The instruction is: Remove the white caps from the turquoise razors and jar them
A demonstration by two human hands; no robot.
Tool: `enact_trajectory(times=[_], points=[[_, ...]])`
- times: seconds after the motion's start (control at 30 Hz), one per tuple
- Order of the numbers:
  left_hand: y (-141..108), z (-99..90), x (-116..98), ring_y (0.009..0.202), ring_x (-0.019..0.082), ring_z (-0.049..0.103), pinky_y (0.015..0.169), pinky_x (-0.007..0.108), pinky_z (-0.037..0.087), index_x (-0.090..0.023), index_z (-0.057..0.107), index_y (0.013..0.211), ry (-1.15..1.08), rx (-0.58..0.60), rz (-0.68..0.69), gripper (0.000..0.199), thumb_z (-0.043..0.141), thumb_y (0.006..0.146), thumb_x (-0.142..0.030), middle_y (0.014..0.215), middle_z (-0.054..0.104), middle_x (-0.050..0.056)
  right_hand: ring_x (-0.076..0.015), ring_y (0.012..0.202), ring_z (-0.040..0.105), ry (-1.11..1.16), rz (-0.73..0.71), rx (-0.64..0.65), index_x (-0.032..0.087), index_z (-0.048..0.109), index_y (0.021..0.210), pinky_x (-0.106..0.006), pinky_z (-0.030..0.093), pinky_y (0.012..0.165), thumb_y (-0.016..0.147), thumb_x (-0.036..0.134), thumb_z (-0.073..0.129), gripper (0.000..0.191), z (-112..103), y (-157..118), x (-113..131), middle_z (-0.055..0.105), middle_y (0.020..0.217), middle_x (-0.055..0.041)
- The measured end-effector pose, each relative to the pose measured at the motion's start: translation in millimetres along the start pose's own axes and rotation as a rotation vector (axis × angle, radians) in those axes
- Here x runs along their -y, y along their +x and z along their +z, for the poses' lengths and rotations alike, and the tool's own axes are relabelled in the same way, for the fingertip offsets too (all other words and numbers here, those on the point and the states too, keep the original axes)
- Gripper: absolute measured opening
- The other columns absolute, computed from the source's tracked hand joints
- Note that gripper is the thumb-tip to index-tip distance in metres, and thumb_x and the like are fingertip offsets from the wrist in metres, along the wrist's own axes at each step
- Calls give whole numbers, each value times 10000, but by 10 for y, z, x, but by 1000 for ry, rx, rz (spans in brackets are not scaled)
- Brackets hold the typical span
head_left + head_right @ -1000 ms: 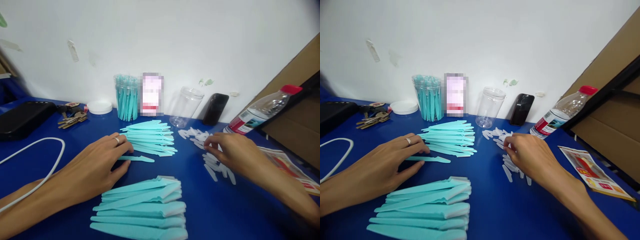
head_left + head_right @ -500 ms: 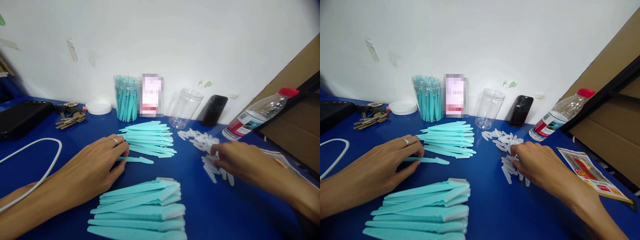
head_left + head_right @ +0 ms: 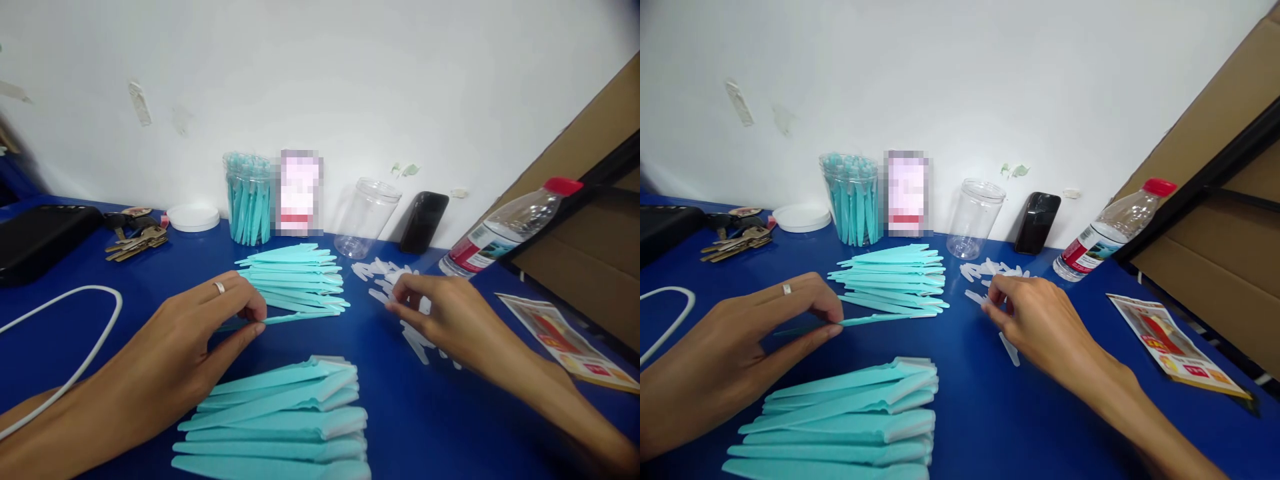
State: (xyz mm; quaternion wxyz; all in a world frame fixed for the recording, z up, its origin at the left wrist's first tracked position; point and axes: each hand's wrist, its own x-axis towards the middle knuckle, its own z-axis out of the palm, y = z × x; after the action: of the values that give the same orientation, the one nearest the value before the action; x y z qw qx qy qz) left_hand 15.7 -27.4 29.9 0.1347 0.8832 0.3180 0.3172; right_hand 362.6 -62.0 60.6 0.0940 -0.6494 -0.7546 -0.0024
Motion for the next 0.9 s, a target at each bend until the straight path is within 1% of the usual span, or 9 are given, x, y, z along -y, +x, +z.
enact_trajectory(times=[0.07,0.17,0.3,0.43,0.53,0.63,0.7,0.77,0.9], points=[[-15,-2,-27,658,132,634,479,194,466,-289,617,1022,1,-7,-12,59,575,1063,-278,910,678,-32,-209,626,665,29,19,7,238,683,841,-302,409,607,994,249,662,155,44,0,3,754,742,-6],[-35,-7,-61,710,134,651,565,196,505,-289,610,1019,12,-14,-23,65,570,1065,-263,923,675,-40,-214,622,665,20,17,-33,241,670,838,-301,399,596,977,268,677,143,103,5,-36,747,736,-2],[-28,-9,-113,724,122,639,569,175,492,-287,606,1015,-4,-16,-9,65,577,1063,-256,914,667,-49,-222,628,667,17,-45,-197,222,694,866,-309,415,595,970,284,681,122,127,-1,-64,749,756,-21],[-9,-1,-153,706,112,620,542,162,465,-291,600,993,-25,-17,0,89,570,1067,-252,889,657,-58,-180,593,653,255,-116,-355,221,789,911,-289,449,568,986,296,688,146,85,-67,86,771,750,-10],[-21,3,-170,713,112,622,601,171,480,-285,591,981,-26,-17,21,106,563,1066,-228,874,650,-61,-155,641,699,530,-107,-357,258,839,935,-248,512,574,974,296,738,115,50,-150,280,832,847,9],[-49,2,-183,729,112,629,643,185,483,-281,585,986,-31,-12,41,115,552,1069,-208,880,652,-60,-134,638,713,713,-114,-329,295,862,950,-221,560,589,944,267,785,81,48,-226,438,850,887,30],[-65,1,-190,736,110,630,640,183,479,-282,583,985,-33,-10,43,119,554,1070,-203,888,652,-60,-131,637,717,776,-121,-319,301,859,936,-212,578,589,914,240,816,78,62,-260,498,847,879,34],[-71,-1,-195,746,109,632,652,180,481,-282,583,988,-30,-7,42,123,554,1069,-194,891,652,-61,-143,695,740,818,-126,-326,290,844,911,-206,593,593,899,213,823,81,77,-279,528,845,897,23],[-60,-1,-203,747,109,632,669,182,485,-282,579,993,-32,-7,57,129,540,1072,-188,884,649,-61,-148,752,752,901,-167,-334,263,799,830,-189,598,584,910,149,763,144,86,-291,551,826,875,8]])
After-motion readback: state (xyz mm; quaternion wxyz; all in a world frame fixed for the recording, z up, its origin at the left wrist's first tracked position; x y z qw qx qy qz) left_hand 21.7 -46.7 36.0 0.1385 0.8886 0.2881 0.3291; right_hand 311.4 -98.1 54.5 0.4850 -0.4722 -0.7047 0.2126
